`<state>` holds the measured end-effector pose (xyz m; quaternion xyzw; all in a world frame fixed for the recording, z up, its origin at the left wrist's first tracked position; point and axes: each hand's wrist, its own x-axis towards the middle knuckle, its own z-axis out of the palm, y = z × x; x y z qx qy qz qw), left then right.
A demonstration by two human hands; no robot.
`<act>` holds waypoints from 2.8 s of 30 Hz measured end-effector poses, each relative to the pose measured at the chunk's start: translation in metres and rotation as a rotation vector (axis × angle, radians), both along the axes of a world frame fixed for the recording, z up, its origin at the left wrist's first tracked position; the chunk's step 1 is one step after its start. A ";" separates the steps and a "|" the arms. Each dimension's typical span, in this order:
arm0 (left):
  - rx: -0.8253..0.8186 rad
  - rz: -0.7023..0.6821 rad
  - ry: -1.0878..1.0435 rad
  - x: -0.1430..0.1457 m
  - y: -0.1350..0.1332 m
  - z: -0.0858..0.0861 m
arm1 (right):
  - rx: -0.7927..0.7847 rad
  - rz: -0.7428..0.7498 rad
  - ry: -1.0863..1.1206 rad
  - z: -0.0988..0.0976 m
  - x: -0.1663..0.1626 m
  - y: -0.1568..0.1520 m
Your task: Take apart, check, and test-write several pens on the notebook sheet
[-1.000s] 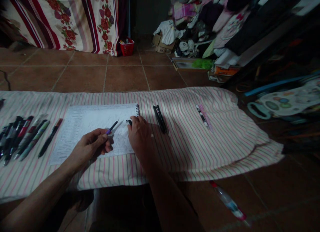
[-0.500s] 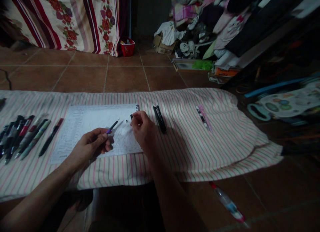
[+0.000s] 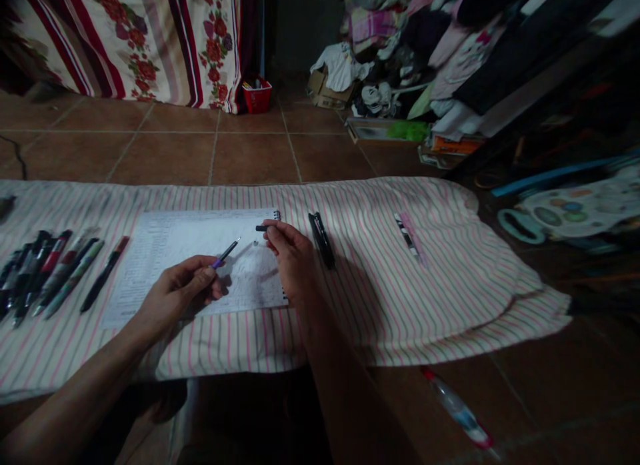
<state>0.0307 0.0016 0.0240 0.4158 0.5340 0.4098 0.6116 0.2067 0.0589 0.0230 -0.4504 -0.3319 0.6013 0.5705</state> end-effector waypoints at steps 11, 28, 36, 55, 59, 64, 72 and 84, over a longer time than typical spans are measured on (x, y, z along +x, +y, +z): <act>0.012 -0.042 0.023 0.003 -0.002 0.001 | -0.043 0.024 -0.098 -0.003 -0.003 -0.004; 0.024 -0.038 -0.001 0.005 -0.004 -0.003 | 0.045 -0.003 -0.241 -0.004 -0.005 -0.004; 0.031 0.012 0.006 0.004 -0.002 0.000 | 0.135 0.082 -0.301 0.000 -0.007 -0.009; 0.002 0.023 0.006 0.004 -0.003 0.000 | 0.130 0.032 -0.309 0.000 -0.001 -0.003; 0.000 0.005 -0.002 0.004 -0.003 -0.002 | 0.142 -0.004 -0.338 -0.003 -0.002 -0.001; 0.010 -0.010 0.012 0.004 -0.003 -0.005 | 0.118 -0.024 -0.350 -0.003 -0.003 0.000; 0.015 -0.040 0.037 0.005 -0.004 -0.004 | 0.108 0.011 -0.348 0.003 -0.004 -0.004; 0.019 -0.081 0.011 0.006 -0.004 -0.012 | 0.119 0.012 -0.334 0.001 -0.003 -0.004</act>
